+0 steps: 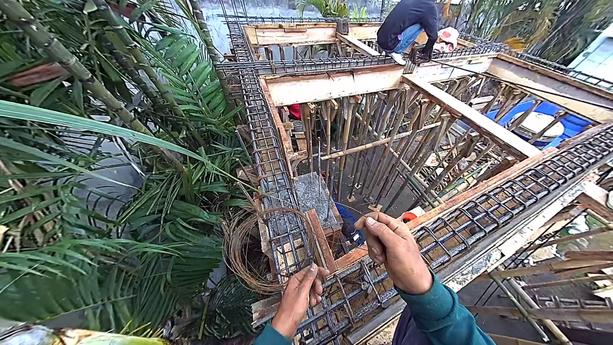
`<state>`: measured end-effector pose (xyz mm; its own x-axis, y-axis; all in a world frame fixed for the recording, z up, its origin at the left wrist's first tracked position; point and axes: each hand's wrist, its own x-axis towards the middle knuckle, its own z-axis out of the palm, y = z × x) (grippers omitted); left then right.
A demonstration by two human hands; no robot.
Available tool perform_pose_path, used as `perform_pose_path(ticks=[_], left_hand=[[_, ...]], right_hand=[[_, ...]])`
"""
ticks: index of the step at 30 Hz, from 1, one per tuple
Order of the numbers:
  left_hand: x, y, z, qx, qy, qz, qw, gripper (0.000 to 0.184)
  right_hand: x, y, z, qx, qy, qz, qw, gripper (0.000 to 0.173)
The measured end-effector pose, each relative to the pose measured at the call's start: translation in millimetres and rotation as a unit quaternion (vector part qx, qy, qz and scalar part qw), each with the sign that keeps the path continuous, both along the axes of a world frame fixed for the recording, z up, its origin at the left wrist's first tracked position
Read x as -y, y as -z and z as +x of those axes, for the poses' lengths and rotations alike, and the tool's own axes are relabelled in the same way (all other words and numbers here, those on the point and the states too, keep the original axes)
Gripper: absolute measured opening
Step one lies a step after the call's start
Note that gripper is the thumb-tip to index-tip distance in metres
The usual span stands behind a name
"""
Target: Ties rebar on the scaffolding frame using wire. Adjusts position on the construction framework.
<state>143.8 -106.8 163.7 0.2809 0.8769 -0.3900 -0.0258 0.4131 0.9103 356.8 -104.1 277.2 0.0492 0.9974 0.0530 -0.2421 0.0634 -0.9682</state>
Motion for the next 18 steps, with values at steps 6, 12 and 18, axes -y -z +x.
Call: perform_pose_path(ticks=[6,12,18], left_hand=[[-1.2,-3.6,-2.0,0.003,-0.006,0.012,1.0,0.047],[-5.3,-6.5,-7.0,-0.008,-0.04,0.012,0.999,0.047],[-2.8,-3.9,-8.2,-0.013,-0.043,0.007,0.999,0.046]], right_hand=[[0.0,0.9,-0.4,0.008,-0.009,0.004,1.0,0.033],[0.0,-1.4,2.5,0.01,0.004,0.007,1.0,0.033],[-0.3,-0.6,2.8,0.032,0.018,0.01,0.999,0.033]])
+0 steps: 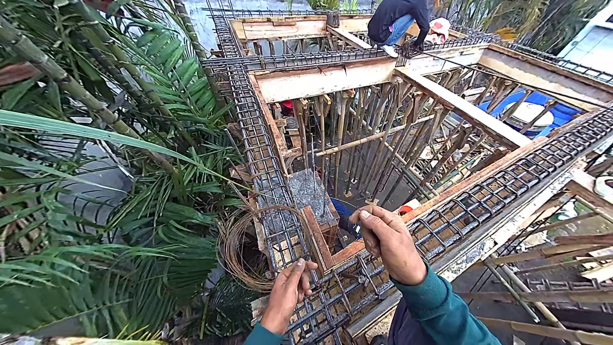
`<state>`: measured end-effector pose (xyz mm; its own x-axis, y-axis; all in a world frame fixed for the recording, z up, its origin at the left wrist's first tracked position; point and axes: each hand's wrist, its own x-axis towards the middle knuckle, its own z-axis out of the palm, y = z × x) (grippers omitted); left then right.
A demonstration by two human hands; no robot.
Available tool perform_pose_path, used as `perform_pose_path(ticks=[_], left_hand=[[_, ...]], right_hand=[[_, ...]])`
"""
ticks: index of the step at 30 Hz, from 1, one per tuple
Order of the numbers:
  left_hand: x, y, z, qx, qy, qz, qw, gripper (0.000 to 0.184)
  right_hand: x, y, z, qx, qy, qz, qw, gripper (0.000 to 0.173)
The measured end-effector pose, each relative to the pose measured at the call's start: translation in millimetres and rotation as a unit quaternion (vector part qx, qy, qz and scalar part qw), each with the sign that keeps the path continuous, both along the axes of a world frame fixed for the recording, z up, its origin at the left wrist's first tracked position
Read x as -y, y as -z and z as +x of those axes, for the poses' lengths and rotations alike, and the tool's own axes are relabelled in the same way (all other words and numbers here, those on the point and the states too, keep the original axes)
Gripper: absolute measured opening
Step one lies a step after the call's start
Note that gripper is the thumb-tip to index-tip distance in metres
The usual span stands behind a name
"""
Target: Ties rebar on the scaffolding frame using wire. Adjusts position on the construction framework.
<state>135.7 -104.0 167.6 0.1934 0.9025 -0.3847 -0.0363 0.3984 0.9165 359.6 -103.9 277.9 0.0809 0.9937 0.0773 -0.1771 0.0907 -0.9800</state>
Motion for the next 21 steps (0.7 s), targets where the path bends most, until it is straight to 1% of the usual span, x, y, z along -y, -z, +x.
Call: perform_pose_path(ticks=[3,5,8,11,14,16,18,21], left_hand=[[-4,-6,0,-0.015,-0.023,0.011,1.0,0.047],[-6,-15,-3,-0.011,-0.052,0.025,0.998,0.047],[-8,-23,-5,0.005,-0.093,0.073,0.993,0.047],[-7,-27,-2,0.014,-0.086,0.11,0.99,0.045],[-4,-32,8,-0.009,-0.038,0.137,0.99,0.04],[-2,-32,11,-0.024,0.011,0.153,0.988,0.038],[-1,-29,13,0.0,0.086,0.138,0.987,0.035],[12,-25,18,0.088,0.198,0.064,0.974,0.039]], right_hand=[[1,0,6,0.025,0.018,-0.002,1.0,0.032],[3,-1,11,0.015,0.013,-0.022,1.0,0.034],[7,-4,13,-0.04,-0.042,-0.082,0.995,0.038],[10,-4,6,-0.079,-0.115,-0.127,0.982,0.042],[11,-2,-4,-0.081,-0.143,-0.151,0.975,0.044],[10,-2,-7,-0.068,-0.134,-0.15,0.977,0.044],[8,-3,-6,-0.068,-0.119,-0.144,0.98,0.045],[4,-3,1,-0.065,-0.11,-0.141,0.982,0.046]])
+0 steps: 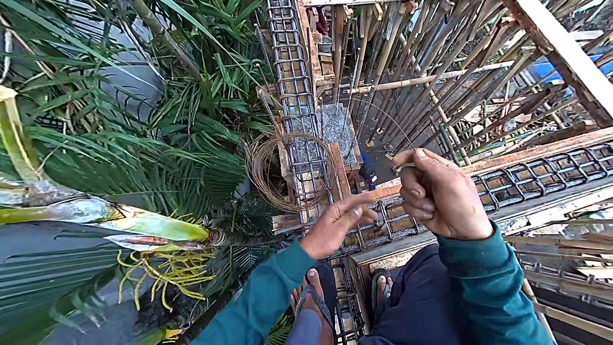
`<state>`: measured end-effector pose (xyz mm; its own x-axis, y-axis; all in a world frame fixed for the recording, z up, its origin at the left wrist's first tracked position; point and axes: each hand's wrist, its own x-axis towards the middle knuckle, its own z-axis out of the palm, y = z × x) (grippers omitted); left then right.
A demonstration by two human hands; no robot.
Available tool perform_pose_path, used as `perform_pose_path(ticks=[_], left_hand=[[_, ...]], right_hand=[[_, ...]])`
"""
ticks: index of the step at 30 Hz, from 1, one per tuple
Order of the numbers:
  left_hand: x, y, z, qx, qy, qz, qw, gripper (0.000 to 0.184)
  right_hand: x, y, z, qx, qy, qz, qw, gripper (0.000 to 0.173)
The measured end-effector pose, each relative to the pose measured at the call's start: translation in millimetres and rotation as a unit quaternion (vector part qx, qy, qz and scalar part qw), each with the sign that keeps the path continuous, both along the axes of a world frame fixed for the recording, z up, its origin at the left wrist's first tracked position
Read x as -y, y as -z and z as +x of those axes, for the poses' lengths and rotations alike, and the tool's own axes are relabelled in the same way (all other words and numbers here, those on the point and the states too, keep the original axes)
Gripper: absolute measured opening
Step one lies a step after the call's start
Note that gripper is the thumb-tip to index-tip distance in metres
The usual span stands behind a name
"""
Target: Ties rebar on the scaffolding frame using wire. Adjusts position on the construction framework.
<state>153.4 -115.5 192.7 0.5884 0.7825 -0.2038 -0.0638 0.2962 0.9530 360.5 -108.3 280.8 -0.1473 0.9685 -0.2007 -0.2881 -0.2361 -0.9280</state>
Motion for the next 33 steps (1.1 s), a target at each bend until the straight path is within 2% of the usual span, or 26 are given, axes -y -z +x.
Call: perform_pose_path(ticks=[3,5,10,12,14,17,19,21,24,27,29,31,33], left_hand=[[17,3,4,0.103,0.079,-0.092,0.987,0.043],[25,3,5,0.126,0.072,-0.124,0.982,0.041],[6,-1,-4,0.157,-0.091,-0.178,0.967,0.034],[-5,-6,-11,0.166,-0.138,-0.156,0.964,0.035],[-10,-9,-13,0.157,-0.177,-0.116,0.965,0.035],[-9,-8,-8,0.067,-0.234,-0.007,0.97,0.03],[-9,-4,-5,0.006,-0.263,0.052,0.963,0.027],[-9,-2,-4,-0.015,-0.287,0.073,0.955,0.026],[-11,-10,-4,0.012,-0.322,0.044,0.945,0.028],[-16,-25,-2,0.086,-0.364,-0.057,0.926,0.032],[-19,-32,-3,0.125,-0.374,-0.102,0.913,0.035],[-19,-32,-9,0.13,-0.375,-0.084,0.914,0.039],[-20,-28,-9,0.124,-0.394,-0.048,0.909,0.045]], right_hand=[[-2,2,-1,0.012,0.014,-0.002,1.0,0.047],[-3,5,-7,0.014,0.023,0.009,1.0,0.052],[-6,14,-13,-0.02,-0.002,0.104,0.994,0.085],[-5,16,-16,0.025,-0.023,0.105,0.994,0.086],[-1,18,-20,0.114,-0.082,0.088,0.986,0.074],[7,28,-34,0.212,-0.206,0.078,0.952,0.06],[10,33,-39,0.267,-0.292,0.075,0.915,0.057],[10,33,-40,0.334,-0.329,0.076,0.88,0.057],[7,30,-41,0.411,-0.368,0.037,0.834,0.061],[9,42,-53,0.447,-0.399,0.013,0.8,0.056],[14,50,-64,0.396,-0.406,0.015,0.823,0.05],[22,54,-77,0.288,-0.38,0.014,0.879,0.04],[28,53,-83,0.161,-0.337,-0.03,0.927,0.036]])
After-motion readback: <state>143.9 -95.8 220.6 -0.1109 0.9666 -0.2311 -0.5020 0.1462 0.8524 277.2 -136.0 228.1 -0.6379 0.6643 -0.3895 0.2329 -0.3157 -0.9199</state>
